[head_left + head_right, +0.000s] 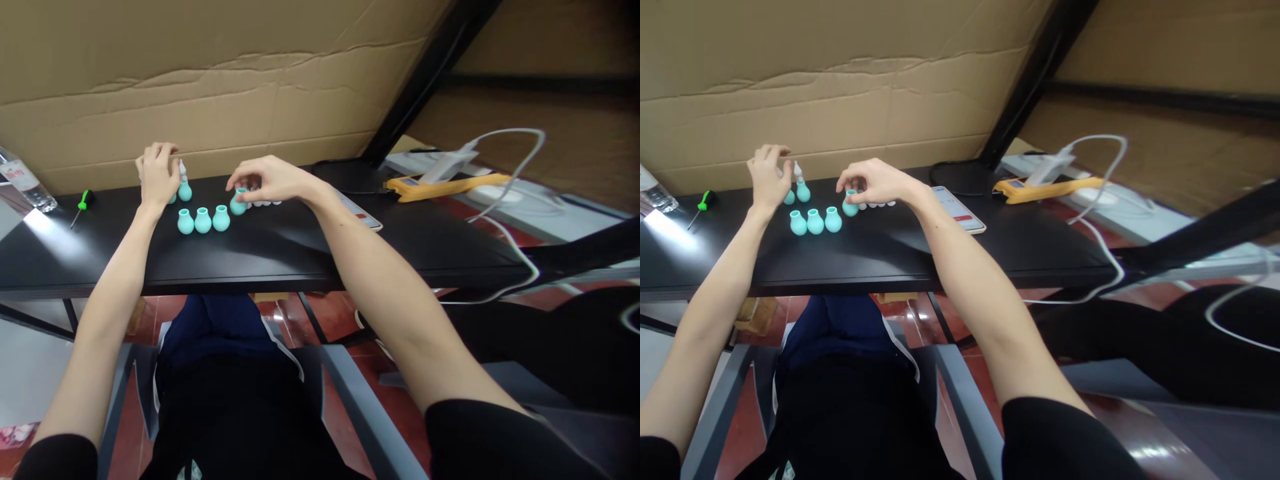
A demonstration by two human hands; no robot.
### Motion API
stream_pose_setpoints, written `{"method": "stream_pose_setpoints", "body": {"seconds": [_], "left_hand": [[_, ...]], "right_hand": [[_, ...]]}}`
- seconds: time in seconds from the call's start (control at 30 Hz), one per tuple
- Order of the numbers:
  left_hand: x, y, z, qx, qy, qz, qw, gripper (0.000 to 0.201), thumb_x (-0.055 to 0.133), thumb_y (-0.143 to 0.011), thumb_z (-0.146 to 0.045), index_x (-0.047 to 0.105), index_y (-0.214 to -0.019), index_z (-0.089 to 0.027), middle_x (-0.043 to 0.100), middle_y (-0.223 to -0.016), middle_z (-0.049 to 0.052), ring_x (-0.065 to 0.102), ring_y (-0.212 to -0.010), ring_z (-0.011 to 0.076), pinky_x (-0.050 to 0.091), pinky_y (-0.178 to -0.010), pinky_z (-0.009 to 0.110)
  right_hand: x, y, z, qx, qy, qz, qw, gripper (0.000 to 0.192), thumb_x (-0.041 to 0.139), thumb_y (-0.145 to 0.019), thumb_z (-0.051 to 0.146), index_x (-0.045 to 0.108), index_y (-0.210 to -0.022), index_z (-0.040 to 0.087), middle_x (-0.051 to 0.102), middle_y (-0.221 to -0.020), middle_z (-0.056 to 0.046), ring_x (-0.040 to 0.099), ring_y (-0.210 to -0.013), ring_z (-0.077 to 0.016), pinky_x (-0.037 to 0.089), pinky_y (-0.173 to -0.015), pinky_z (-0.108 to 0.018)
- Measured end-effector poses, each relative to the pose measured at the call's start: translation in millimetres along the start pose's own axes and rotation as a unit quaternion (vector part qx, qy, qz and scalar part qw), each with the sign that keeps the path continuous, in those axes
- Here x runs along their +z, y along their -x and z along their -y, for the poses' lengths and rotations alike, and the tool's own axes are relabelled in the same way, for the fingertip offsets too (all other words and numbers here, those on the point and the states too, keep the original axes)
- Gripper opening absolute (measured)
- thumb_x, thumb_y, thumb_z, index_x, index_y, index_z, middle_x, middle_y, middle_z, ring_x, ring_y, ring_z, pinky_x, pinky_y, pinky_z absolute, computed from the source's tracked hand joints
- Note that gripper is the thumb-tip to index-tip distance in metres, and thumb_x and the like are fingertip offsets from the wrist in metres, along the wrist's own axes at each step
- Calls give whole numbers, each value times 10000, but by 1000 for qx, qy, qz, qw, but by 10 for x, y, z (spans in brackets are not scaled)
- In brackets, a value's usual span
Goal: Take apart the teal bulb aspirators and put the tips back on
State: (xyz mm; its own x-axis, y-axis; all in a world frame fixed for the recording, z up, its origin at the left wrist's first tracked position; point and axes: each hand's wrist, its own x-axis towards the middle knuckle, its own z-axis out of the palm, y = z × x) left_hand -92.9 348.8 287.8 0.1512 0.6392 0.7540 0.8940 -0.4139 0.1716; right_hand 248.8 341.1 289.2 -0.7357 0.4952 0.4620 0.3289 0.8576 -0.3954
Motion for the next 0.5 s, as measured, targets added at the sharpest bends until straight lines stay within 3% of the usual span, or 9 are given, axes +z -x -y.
{"method": "stream_pose_setpoints", "body": {"seconds": [0.07, 0.17, 0.33, 0.5], "left_hand": [[-11, 36, 9, -10, -25, -6, 1000, 529, 521, -1217, -606, 724, -1602, -306, 821, -1617, 159, 569, -1709, 447, 395, -1441, 757], [-47, 99, -52, -17, -69, 28, 997, 563, 515, -1204, -518, 674, -1713, -337, 791, -1683, 159, 497, -1759, 454, 340, -1465, 768], [-115, 156, -166, -24, -100, 105, 989, 616, 502, -1165, -385, 671, -1757, -383, 744, -1773, 127, 397, -1817, 473, 273, -1455, 837], [-138, 156, -194, -22, -75, 117, 990, 671, 574, -1112, -369, 644, -1778, -360, 785, -1710, 165, 409, -1797, 497, 248, -1441, 864]], "right_hand": [[-15, 11, 18, 3, -31, 36, 999, 406, 916, -929, 476, 919, -1257, 238, 829, -1040, -60, 712, -888, -243, 609, -891, -434], [-6, 6, 48, -4, -63, 62, 996, 513, 961, -928, 554, 907, -1323, 232, 839, -1014, -50, 722, -895, -238, 603, -879, -412], [8, -1, 49, -11, -77, 72, 994, 520, 969, -926, 581, 911, -1315, 241, 843, -993, -40, 735, -889, -237, 607, -890, -413], [10, 1, 42, -1, -74, 92, 993, 508, 975, -917, 596, 921, -1295, 260, 833, -955, -24, 748, -887, -241, 619, -889, -421]]}}
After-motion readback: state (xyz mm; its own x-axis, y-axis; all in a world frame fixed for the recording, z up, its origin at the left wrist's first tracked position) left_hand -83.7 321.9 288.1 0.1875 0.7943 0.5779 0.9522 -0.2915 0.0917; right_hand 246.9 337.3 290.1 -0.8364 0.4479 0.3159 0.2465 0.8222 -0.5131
